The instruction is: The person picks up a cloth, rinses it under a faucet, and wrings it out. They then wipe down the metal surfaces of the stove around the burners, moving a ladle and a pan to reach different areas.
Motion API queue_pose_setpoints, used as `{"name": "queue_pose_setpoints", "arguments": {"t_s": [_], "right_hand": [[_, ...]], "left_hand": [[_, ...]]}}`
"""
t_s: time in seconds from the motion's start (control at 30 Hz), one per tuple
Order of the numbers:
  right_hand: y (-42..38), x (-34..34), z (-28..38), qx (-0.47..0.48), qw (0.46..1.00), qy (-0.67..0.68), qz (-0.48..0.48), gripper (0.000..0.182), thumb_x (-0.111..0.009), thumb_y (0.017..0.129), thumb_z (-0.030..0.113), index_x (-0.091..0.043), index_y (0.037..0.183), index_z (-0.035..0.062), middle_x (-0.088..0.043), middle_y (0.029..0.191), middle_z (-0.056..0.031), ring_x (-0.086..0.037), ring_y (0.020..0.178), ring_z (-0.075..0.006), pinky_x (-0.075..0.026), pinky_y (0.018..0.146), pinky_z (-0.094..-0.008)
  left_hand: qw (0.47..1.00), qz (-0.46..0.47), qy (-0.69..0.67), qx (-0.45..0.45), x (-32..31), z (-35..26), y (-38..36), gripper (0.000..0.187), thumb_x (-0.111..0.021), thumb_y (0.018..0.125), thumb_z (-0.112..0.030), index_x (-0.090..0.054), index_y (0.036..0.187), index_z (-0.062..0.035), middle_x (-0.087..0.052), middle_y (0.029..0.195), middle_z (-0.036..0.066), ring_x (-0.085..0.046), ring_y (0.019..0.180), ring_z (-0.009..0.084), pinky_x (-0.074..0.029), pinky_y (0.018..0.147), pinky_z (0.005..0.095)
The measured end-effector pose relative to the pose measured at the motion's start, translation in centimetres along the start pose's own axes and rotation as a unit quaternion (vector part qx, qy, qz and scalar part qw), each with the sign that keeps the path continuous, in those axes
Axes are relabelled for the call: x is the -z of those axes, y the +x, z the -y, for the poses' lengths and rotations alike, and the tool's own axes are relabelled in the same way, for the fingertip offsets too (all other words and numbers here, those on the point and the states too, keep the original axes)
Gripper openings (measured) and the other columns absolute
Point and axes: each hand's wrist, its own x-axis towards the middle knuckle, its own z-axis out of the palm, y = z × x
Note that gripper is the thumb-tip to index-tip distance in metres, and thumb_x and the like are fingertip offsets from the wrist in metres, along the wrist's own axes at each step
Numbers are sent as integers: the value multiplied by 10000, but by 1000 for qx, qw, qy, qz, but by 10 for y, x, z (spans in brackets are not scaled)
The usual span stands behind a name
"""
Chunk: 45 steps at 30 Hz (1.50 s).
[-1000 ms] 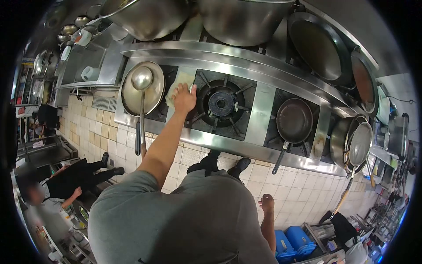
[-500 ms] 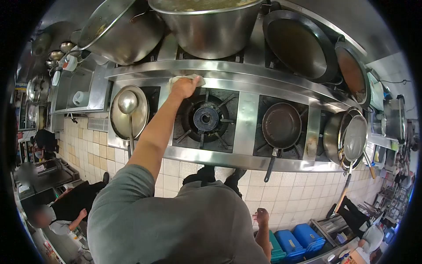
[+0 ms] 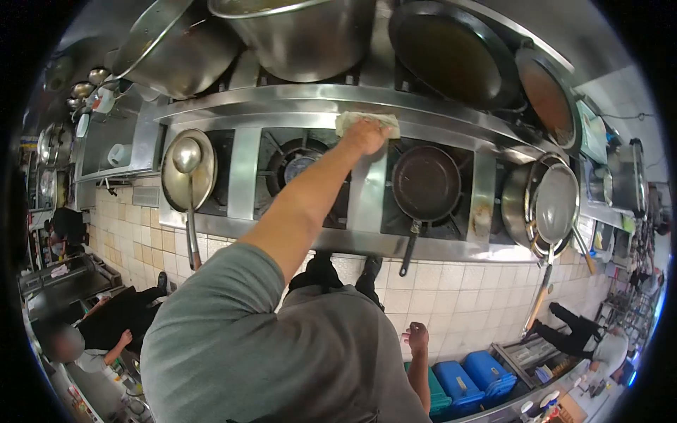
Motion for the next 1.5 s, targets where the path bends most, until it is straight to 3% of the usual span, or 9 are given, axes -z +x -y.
{"name": "queue_pose_setpoints", "arguments": {"t_s": [0.17,0.3,0.63,0.8,0.97,1.1,1.13,1.23,1.5], "right_hand": [[0,25,-43,-7,996,86,-6,282,-516,1009,182,-567,1235,22,-661,922,-136,-712,705,-224,-545,514,-337],[-8,46,-75,9,999,-19,36,292,-526,978,167,-579,1231,30,-667,900,-119,-701,696,-221,-544,521,-352],[18,97,-127,12,999,25,37,283,-484,978,87,-548,1248,28,-655,899,-151,-655,638,-233,-505,487,-346],[52,105,-117,42,997,-30,61,285,-490,975,92,-541,1250,37,-642,888,-148,-674,637,-257,-510,480,-353],[58,103,-88,62,995,-56,57,331,-498,945,80,-543,1270,36,-657,930,-142,-689,686,-234,-531,497,-343],[51,101,-64,47,996,-49,54,333,-472,954,67,-537,1278,28,-657,952,-144,-692,703,-233,-539,515,-342],[52,101,-63,47,996,-47,59,332,-468,959,66,-535,1281,24,-659,960,-149,-694,712,-236,-542,520,-345],[54,99,-61,43,995,-60,69,316,-470,970,66,-541,1273,15,-662,945,-156,-692,690,-236,-540,503,-345],[25,94,-60,31,999,8,24,265,-508,1000,87,-558,1245,2,-631,866,-135,-674,633,-232,-534,469,-348]], "left_hand": [[994,83,-30,59,-2,-9,21,766,-248,1018,-596,-544,1383,8,-480,1482,201,-475,1360,350,-351,1150,416],[993,8,-51,109,-33,-33,8,824,-268,996,-640,-498,1409,35,-469,1484,216,-454,1379,351,-344,1158,415],[953,-19,-214,213,-88,-71,-112,924,-247,990,-676,-519,1319,143,-447,1437,343,-474,1329,440,-365,1140,447],[965,-56,-204,154,-147,-101,-228,744,-285,1034,-559,-553,1304,80,-468,1338,430,-309,1400,523,-299,1169,484],[965,-140,-205,90,-125,-107,-280,463,-510,993,-284,-570,1273,79,-470,1372,392,-461,1306,497,-398,1109,477],[940,-263,-215,-19,-118,-95,-255,422,-520,880,-2,-562,1294,69,-477,1421,309,-491,1300,453,-425,1102,433],[940,-265,-215,-12,-131,-86,-241,422,-520,880,-2,-562,1294,69,-477,1421,309,-491,1300,453,-425,1102,433],[986,-163,4,14,-154,-71,-215,577,-447,909,-48,-360,1463,89,-296,1580,235,-229,1499,360,-204,1235,403],[979,-185,51,67,-124,-54,-131,589,-356,953,-136,-311,1508,57,-253,1615,194,-165,1523,320,-135,1248,415]]}}
